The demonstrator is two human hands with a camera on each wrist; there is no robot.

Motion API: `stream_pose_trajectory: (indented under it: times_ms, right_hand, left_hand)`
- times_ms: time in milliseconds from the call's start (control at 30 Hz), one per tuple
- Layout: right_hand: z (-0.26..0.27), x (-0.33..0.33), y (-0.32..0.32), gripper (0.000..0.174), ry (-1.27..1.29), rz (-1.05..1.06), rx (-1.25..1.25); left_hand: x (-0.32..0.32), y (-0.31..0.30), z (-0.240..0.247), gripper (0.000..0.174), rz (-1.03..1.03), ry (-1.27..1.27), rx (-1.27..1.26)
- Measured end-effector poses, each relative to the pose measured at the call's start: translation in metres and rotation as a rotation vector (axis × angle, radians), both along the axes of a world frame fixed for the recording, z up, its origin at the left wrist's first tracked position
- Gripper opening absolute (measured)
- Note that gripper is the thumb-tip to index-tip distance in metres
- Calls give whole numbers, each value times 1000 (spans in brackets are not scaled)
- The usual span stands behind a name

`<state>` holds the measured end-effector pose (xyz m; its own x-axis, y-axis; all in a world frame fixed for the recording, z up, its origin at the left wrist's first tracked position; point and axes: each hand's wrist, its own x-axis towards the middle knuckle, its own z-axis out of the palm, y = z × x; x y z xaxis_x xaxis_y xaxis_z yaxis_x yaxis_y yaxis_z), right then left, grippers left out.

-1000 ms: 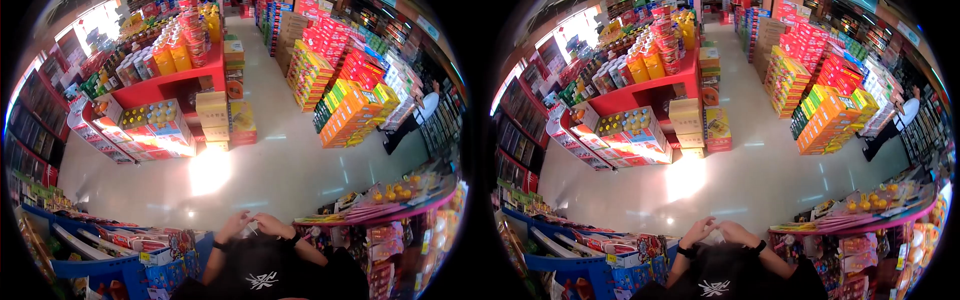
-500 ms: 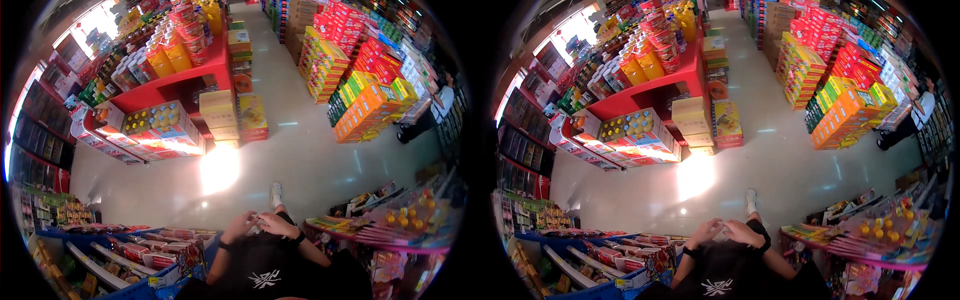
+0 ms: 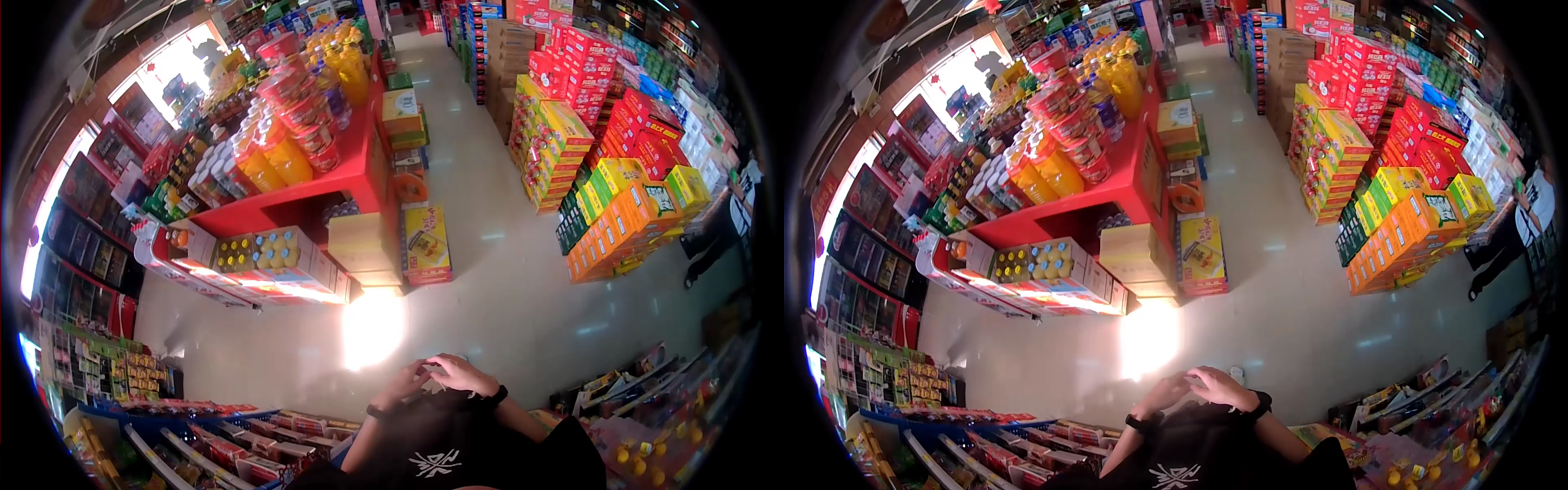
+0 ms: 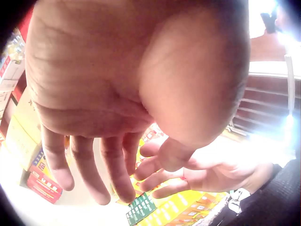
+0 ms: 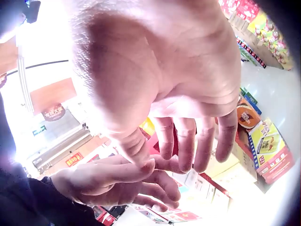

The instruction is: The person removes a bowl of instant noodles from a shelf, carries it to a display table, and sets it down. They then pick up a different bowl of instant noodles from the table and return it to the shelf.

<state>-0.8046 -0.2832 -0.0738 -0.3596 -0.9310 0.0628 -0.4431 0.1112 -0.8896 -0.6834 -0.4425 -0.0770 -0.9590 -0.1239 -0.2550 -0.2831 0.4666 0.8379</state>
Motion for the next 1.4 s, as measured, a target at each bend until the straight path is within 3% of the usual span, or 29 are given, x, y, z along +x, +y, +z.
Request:
stream_pose_trajectory:
  times_ms: [100,233,433,533,633,733,833,933,1000,1067,1267,1400]
  right_hand:
    - [-1,-39,6,33,-44,-46,-30]
    - [3,-84,16,31,-62,-88,-36]
    - [24,-133,10,19,-400,-238,-17]
    - [16,-158,0,21,-323,-228,-106]
    - [9,-179,-19,20,-330,-292,-66]
    - [7,-197,-49,19,-318,-296,-71]
    - [31,-221,-87,22,-304,-270,-18]
    - [30,-253,-140,27,-282,-224,-89]
    - [53,-276,-182,29,-243,-195,-120]
    - [81,-298,-228,32,-198,-140,-166]
    - [173,-356,-367,47,-168,-20,-368]
    - [219,-376,-444,56,-157,20,-533]
  left_hand:
    - [-49,1,6,40,-57,-135,41]
    - [-98,12,12,38,-72,8,32]
    - [-136,6,23,51,-91,-126,47]
    - [-148,-13,9,48,-42,-39,-37]
    - [-166,-37,17,44,62,-108,30]
    - [-181,-71,-16,39,168,27,200]
    - [-207,-121,-6,37,241,49,443]
    - [-234,-195,16,39,194,195,256]
    - [-251,-247,73,38,216,209,56]
    - [-261,-310,79,36,333,258,108]
    - [-304,-451,169,34,613,659,75]
    - [-330,-516,213,37,649,885,-42]
